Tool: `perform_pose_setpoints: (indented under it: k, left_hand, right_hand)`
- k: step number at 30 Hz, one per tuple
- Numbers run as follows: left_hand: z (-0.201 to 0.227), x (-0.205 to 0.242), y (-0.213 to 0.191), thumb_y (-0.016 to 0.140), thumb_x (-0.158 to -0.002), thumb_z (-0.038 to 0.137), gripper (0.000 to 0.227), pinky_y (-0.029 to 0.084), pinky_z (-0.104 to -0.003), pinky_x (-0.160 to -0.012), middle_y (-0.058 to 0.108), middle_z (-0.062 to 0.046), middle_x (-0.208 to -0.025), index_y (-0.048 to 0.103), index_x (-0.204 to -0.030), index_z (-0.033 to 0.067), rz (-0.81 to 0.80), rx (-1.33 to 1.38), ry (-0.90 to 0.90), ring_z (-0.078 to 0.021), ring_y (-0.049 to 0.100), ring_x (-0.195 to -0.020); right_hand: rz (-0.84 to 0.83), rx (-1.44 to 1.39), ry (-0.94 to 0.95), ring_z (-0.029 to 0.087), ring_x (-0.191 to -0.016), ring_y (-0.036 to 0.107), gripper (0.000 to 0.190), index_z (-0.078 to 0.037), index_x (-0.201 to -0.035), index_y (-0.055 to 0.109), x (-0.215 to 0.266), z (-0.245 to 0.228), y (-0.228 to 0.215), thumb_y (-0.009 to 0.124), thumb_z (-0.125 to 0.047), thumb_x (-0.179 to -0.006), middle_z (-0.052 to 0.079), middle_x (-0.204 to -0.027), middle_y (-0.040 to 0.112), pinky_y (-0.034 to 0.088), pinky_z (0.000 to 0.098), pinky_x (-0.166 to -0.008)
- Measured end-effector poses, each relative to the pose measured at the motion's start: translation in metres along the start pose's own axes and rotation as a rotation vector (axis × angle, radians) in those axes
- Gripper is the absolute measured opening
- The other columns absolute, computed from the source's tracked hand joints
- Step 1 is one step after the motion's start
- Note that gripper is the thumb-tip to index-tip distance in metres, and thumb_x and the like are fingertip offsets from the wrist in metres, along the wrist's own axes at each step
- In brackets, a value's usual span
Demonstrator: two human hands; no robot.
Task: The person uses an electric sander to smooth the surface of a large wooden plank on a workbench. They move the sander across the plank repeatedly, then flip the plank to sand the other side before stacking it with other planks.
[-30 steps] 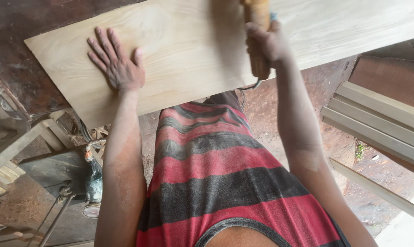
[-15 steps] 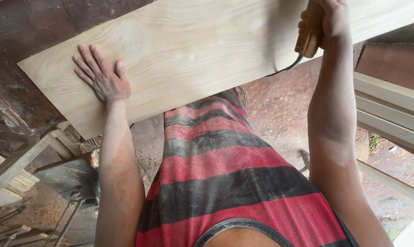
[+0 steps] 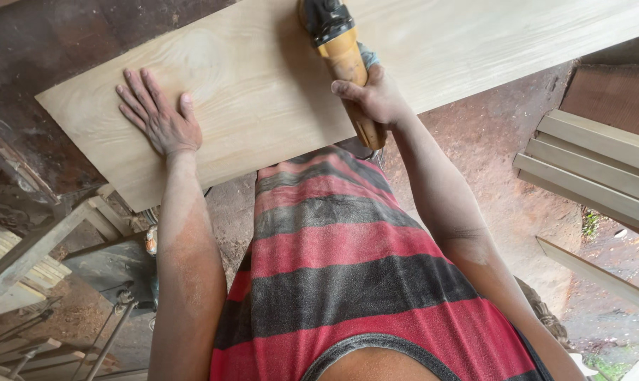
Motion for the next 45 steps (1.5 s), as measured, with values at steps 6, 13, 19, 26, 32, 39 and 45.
perform_pose_setpoints:
  k: [6,13,19,26,32,39,45]
  left_hand:
    - [-0.002,-0.001,0.003,0.029,-0.114,0.060,0.080,-0.005,-0.057,-0.134,-0.001,-0.014,-0.179,0.007,-0.172,0.0104,-0.046,-0.023,-0.027,-0.0392,-0.005,-0.164]
    - [0.002,-0.001,0.000,0.027,-0.113,0.061,0.080,-0.005,-0.058,-0.134,-0.001,-0.014,-0.179,0.007,-0.172,0.0102,-0.057,-0.026,-0.026,-0.0395,-0.005,-0.164]
    - [0.000,0.001,-0.001,0.026,-0.114,0.062,0.081,-0.004,-0.058,-0.134,0.000,-0.014,-0.179,0.008,-0.173,0.0104,-0.043,-0.039,-0.021,-0.0394,-0.004,-0.165]
    - [-0.001,0.001,0.003,0.026,-0.115,0.062,0.079,-0.004,-0.057,-0.135,0.000,-0.013,-0.179,0.008,-0.173,0.0119,-0.035,-0.064,-0.029,-0.0383,-0.003,-0.165]
    - [-0.003,-0.002,0.006,0.028,-0.114,0.063,0.080,-0.003,-0.056,-0.135,0.000,-0.011,-0.179,0.007,-0.173,0.0133,-0.041,-0.059,-0.051,-0.0368,-0.003,-0.165]
    - [-0.004,0.000,0.004,0.029,-0.116,0.062,0.079,-0.003,-0.057,-0.136,0.000,-0.012,-0.180,0.008,-0.174,0.0129,-0.024,-0.080,-0.026,-0.0368,-0.004,-0.166]
    - [-0.002,0.003,0.001,0.034,-0.118,0.060,0.078,-0.004,-0.057,-0.135,-0.001,-0.013,-0.180,0.007,-0.174,0.0121,-0.038,-0.049,-0.017,-0.0380,-0.003,-0.166]
  right_hand:
    - [0.115,-0.213,0.469,0.017,-0.069,0.065,0.035,-0.006,-0.118,0.055,0.027,0.043,-0.057,0.072,-0.027,-0.097,0.004,-0.083,0.064,0.060,0.0357,-0.062]
    - [0.371,-0.229,0.544,0.018,-0.077,0.071,0.036,-0.006,-0.125,0.054,0.053,0.058,-0.167,0.073,-0.024,-0.101,0.009,-0.092,0.067,0.067,0.0377,-0.071]
    - [0.504,-0.265,0.503,0.022,-0.072,0.070,0.036,-0.008,-0.122,0.054,0.077,0.059,-0.187,0.070,-0.028,-0.098,0.012,-0.088,0.066,0.065,0.0403,-0.065]
    - [-0.029,-0.280,0.564,0.015,-0.087,0.065,0.032,-0.003,-0.122,0.062,0.053,0.074,-0.005,0.068,-0.020,-0.095,0.002,-0.098,0.066,0.059,0.0334,-0.077]
    - [-0.042,-0.077,0.193,0.017,-0.106,0.065,0.068,-0.001,-0.143,0.044,0.035,0.013,0.059,0.084,-0.015,-0.090,0.008,-0.117,0.067,0.055,0.0336,-0.094]
    - [0.138,-0.180,0.430,0.019,-0.083,0.066,0.045,-0.004,-0.132,0.051,0.062,0.050,-0.037,0.074,-0.023,-0.098,0.009,-0.095,0.064,0.061,0.0379,-0.075]
    - [0.384,-0.288,0.453,0.023,-0.083,0.071,0.041,-0.003,-0.126,0.054,0.089,0.066,-0.131,0.076,-0.024,-0.100,0.012,-0.097,0.067,0.065,0.0406,-0.070]
Point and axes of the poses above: each hand's wrist, its own x-axis away from the middle knuckle, its own y-axis out of the palm, z = x × y, the point moved 10 cm from there along -x, towards the middle knuckle
